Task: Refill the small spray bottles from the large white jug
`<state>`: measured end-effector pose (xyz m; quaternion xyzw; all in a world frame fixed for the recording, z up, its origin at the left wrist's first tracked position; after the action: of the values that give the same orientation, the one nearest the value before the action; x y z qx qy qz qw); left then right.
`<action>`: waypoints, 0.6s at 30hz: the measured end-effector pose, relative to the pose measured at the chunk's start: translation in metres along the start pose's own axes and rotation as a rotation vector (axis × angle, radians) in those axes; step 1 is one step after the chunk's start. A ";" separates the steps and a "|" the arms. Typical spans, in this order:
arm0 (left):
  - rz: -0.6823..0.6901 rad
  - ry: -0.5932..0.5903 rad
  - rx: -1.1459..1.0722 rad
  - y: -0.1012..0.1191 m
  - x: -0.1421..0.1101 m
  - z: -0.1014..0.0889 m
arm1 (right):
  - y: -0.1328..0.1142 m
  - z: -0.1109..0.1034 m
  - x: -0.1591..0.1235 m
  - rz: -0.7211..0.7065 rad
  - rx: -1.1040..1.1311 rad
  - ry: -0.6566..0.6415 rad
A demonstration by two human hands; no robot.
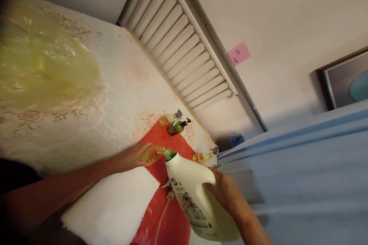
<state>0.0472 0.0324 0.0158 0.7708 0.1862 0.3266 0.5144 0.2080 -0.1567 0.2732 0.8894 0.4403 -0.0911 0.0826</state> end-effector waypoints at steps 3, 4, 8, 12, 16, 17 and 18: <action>0.001 -0.013 0.008 0.003 0.000 0.000 | 0.002 0.001 0.002 -0.016 -0.015 0.005; -0.001 -0.019 0.011 0.003 0.000 0.000 | 0.003 0.001 0.002 -0.015 -0.014 0.003; -0.002 -0.025 0.028 0.003 0.001 0.000 | 0.006 0.002 0.003 -0.011 -0.024 0.006; -0.001 -0.025 0.038 0.003 0.001 0.001 | 0.005 0.001 0.003 -0.009 -0.032 0.003; 0.006 -0.040 0.040 0.007 0.000 -0.001 | 0.002 -0.001 0.001 0.007 -0.042 -0.006; 0.006 -0.039 0.038 0.007 -0.001 -0.002 | 0.001 -0.001 0.001 0.007 -0.045 -0.005; 0.001 -0.036 0.035 0.007 -0.001 -0.002 | 0.000 -0.002 0.001 0.007 -0.048 -0.003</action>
<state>0.0449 0.0303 0.0230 0.7856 0.1823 0.3096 0.5037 0.2084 -0.1558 0.2749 0.8885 0.4393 -0.0817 0.1049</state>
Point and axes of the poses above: each hand's wrist, its own x-axis towards the middle knuckle, its own z-axis out of the palm, y = z × x, the point moved 6 cm from there along x, towards the middle knuckle, and after that the axes turned 3 degrees about y, right-handed, at the moved point
